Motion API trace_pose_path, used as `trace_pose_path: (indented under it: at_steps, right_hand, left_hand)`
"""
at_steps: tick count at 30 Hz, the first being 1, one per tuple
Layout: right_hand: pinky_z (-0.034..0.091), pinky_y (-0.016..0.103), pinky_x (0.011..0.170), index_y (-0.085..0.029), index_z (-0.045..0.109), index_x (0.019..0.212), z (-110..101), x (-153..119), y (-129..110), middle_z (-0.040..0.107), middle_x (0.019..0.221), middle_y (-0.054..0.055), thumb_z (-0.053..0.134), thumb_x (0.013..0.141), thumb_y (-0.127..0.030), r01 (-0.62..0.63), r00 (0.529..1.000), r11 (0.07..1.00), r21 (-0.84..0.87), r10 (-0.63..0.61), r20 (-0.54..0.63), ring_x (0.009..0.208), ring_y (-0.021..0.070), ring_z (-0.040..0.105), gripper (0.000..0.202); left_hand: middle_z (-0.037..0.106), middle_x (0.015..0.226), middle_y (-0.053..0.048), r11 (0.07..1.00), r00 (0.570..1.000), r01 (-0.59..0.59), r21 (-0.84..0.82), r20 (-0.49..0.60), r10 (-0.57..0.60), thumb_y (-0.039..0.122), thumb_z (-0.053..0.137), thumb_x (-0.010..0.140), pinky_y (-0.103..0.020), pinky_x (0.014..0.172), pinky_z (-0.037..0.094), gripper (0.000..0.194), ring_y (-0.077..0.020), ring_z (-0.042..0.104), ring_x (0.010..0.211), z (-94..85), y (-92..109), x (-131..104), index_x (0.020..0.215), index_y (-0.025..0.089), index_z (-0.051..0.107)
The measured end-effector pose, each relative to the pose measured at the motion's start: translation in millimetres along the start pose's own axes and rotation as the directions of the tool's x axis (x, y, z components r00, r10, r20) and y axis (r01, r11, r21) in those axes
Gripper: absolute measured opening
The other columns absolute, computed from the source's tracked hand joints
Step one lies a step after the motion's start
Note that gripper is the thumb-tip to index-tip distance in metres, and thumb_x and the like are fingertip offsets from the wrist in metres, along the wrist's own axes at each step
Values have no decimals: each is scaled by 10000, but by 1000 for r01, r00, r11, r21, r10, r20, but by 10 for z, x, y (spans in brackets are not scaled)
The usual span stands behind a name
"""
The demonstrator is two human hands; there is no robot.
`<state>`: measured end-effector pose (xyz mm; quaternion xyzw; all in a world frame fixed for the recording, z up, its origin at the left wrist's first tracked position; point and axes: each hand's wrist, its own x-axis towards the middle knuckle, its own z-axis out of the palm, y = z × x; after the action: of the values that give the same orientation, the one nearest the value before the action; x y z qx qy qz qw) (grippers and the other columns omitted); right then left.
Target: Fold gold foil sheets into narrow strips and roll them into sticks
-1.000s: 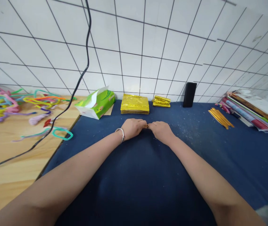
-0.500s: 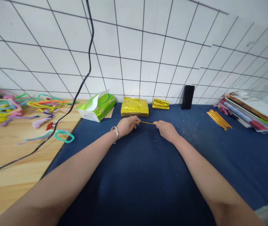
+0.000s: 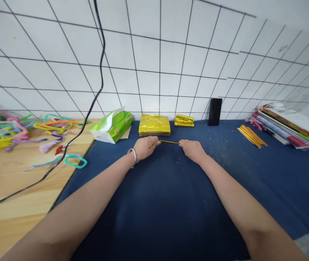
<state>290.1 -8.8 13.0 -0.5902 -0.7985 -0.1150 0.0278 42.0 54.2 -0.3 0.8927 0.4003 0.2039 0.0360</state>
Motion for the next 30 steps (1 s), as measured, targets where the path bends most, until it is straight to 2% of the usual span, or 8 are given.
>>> trace_pose_path:
  at_steps: [6,9,12,14,17,20,24,30]
  right_hand:
    - [361,242,632,-207,556,939,25,-1,24,674,862,45,269,957,-382,4,1000,1000,-5,-4,9,797,166,625,337]
    - [353,237,622,-208,567,926,29,-12,30,674,853,40,289,952,-397,21,1000,1000,5,-21,18,780,157,623,337]
    - [343,246,616,-197,569,925,28,-32,-11,666,852,47,290,949,-413,28,1000,999,15,-28,12,784,165,616,353]
    - [335,254,615,-192,568,919,28,-47,-70,659,846,50,284,949,-417,49,999,999,23,-49,-4,787,172,610,363]
    - [323,264,622,-183,570,909,32,-63,-165,648,833,56,288,952,-386,139,989,990,28,-138,-55,785,173,598,351]
    - [315,269,624,-171,577,897,42,-61,-203,640,817,63,315,948,-354,199,976,980,26,-196,-98,772,169,585,324]
    - [315,276,643,-173,579,896,39,-51,-176,628,806,54,340,944,-312,218,970,975,34,-212,-120,770,165,563,281]
    - [328,302,727,-155,553,973,-33,-37,-298,603,910,83,331,949,-327,223,944,974,43,-204,-261,889,192,511,282]
  left_hand:
    - [565,792,-24,998,998,-59,7,2,59,384,271,937,-242,676,392,345,-136,534,738,43,-58,21,817,193,532]
    - [588,902,-47,993,993,-116,35,-18,117,347,294,938,-288,774,391,310,-161,540,854,33,-52,48,915,195,563]
    - [596,1015,-63,971,975,-199,134,-72,210,357,369,919,-372,896,331,266,-204,508,997,-17,52,37,1004,212,576]
    - [604,1006,-72,950,963,-235,205,-85,256,378,395,909,-407,921,297,268,-221,500,1010,-47,175,13,1012,217,583]
    - [621,881,-77,918,952,-279,282,-45,303,368,378,915,-425,897,292,277,-223,528,913,-51,370,-13,969,202,593]
    - [611,744,-71,896,949,-308,321,38,313,264,364,914,-396,795,320,250,-204,546,759,-11,480,-11,869,179,595]
    - [608,727,-64,895,957,-288,341,124,261,190,389,886,-357,711,321,188,-192,563,718,41,472,4,850,169,572]
    - [611,788,-77,902,965,-257,346,147,219,121,396,853,-346,719,334,162,-200,576,766,85,437,-19,900,151,548]
